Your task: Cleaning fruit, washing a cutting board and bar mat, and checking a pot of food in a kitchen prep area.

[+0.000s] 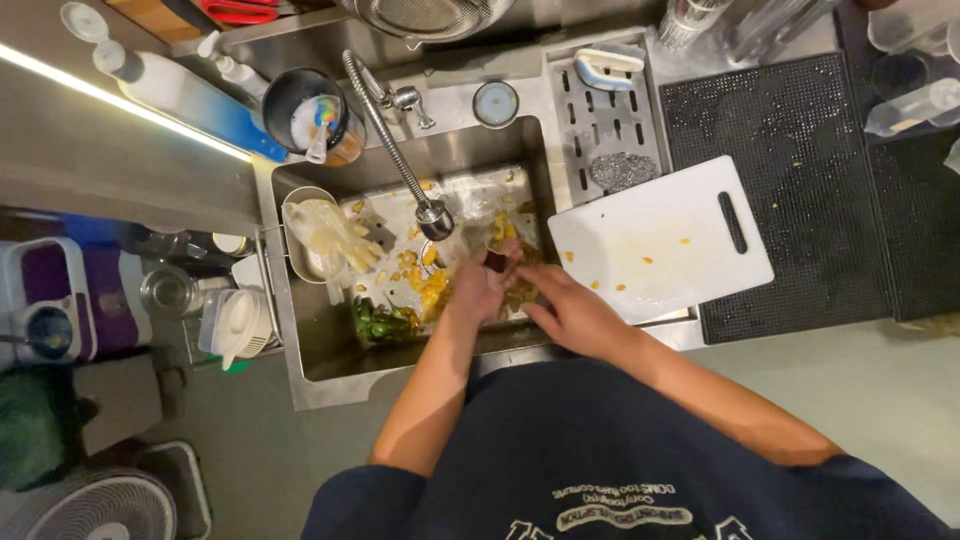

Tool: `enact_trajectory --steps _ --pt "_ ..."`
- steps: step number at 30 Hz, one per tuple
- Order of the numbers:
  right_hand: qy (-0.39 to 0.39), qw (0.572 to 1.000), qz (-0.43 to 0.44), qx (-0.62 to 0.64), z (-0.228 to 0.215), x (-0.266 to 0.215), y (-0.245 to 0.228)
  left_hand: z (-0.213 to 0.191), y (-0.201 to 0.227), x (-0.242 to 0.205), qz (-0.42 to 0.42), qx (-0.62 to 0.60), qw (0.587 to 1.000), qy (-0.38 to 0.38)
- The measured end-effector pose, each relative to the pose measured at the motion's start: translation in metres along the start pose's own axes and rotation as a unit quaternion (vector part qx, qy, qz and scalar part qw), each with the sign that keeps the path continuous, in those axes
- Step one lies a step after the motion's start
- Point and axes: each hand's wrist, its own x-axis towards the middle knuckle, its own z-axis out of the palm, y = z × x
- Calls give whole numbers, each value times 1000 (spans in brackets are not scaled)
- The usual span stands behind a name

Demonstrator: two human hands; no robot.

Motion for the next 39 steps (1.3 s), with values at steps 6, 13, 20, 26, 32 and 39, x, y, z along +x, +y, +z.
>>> enact_trajectory --steps 6,13,20,26,32,39 --pt "73 995 -74 -8 21 26 13 -54 -52 35 47 -49 969 -238" --pt "117 989 -83 21 6 26 19 -2 -26 -23 138 9 990 -39" --pt "145 986 -3 85 -12 -3 38 -22 11 -6 129 29 989 71" --pt "100 980 59 163 -40 -21 46 -67 24 26 178 -2 977 119" --pt "40 988 131 68 -94 -14 37 13 44 -43 151 0 976 156" --pt "33 980 87 174 -108 16 44 -36 29 8 214 -39 975 41"
